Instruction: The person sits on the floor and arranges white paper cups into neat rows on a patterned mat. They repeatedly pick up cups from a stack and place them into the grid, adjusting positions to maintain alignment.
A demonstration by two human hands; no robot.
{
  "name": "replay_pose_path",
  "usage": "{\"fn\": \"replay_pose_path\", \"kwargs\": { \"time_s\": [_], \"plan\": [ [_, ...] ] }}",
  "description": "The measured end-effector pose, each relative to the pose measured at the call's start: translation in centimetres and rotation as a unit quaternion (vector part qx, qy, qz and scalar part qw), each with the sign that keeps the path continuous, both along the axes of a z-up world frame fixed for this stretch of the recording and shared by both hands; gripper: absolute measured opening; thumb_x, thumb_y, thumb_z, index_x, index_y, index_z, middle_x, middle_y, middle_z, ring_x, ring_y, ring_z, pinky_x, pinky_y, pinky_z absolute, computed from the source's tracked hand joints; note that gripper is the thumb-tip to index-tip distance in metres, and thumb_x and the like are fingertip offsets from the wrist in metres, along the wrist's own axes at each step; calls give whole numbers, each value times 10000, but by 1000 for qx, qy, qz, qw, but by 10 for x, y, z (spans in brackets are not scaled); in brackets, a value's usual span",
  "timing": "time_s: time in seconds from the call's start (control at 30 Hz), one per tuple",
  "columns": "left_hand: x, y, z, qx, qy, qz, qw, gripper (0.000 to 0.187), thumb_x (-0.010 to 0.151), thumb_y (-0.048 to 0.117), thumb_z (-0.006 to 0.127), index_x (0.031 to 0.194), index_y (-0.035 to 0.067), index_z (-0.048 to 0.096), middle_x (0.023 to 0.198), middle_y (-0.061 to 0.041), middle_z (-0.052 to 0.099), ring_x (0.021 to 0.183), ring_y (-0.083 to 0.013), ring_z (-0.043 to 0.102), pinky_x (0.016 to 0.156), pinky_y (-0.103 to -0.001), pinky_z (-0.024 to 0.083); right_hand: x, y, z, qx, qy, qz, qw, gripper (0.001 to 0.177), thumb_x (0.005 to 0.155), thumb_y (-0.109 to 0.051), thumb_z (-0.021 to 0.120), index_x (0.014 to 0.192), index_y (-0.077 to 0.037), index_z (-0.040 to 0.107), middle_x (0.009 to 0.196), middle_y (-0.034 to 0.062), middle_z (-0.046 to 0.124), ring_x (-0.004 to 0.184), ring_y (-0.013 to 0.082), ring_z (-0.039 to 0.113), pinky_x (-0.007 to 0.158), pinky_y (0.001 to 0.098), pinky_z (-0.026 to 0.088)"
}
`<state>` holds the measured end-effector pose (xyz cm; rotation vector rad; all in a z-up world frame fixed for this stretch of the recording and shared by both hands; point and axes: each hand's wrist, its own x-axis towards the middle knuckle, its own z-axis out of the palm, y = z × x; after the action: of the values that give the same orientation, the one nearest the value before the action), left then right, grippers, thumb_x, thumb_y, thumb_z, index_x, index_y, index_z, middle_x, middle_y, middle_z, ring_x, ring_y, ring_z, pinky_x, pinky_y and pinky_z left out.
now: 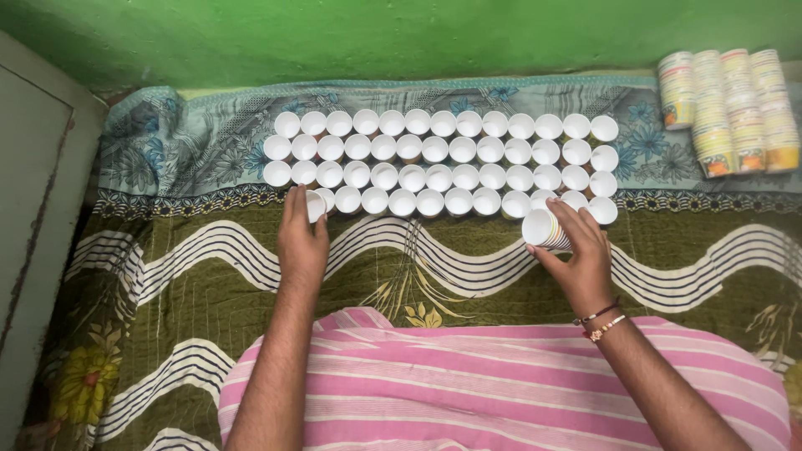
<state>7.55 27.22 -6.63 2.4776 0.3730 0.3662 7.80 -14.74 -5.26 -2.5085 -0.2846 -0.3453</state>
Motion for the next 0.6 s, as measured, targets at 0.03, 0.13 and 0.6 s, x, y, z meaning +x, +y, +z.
{"fn": "replay_pose_path", "kwargs": {
  "time_s": [0.03,0.13,0.6],
  "plan": [
    [0,5,-1,0,-6,4,1000,613,935,47,689,1498,-16,454,1564,-243,450,1418,-377,477,1172,-445,397,1,2,0,0,2,-2,1000,774,741,-252,884,1452,-138,601,1464,97,628,1395,382,513,1142,513,396],
    [-3,19,-11,-2,-32,24,999,620,941,46,695,1503,-29,447,1560,-247,461,1423,-378,483,1178,-442,397,8,10,4,12,-19,29,999,737,778,-250,868,1453,-121,602,1469,97,626,1380,325,567,1223,505,373],
    [0,36,-60,-65,-72,101,990,620,938,19,684,1506,-15,437,1563,-233,462,1376,-406,524,1129,-431,452,19,44,0,32,-10,63,997,719,788,-232,860,1443,-93,599,1464,118,628,1389,308,559,1249,502,345]
  ]
}}
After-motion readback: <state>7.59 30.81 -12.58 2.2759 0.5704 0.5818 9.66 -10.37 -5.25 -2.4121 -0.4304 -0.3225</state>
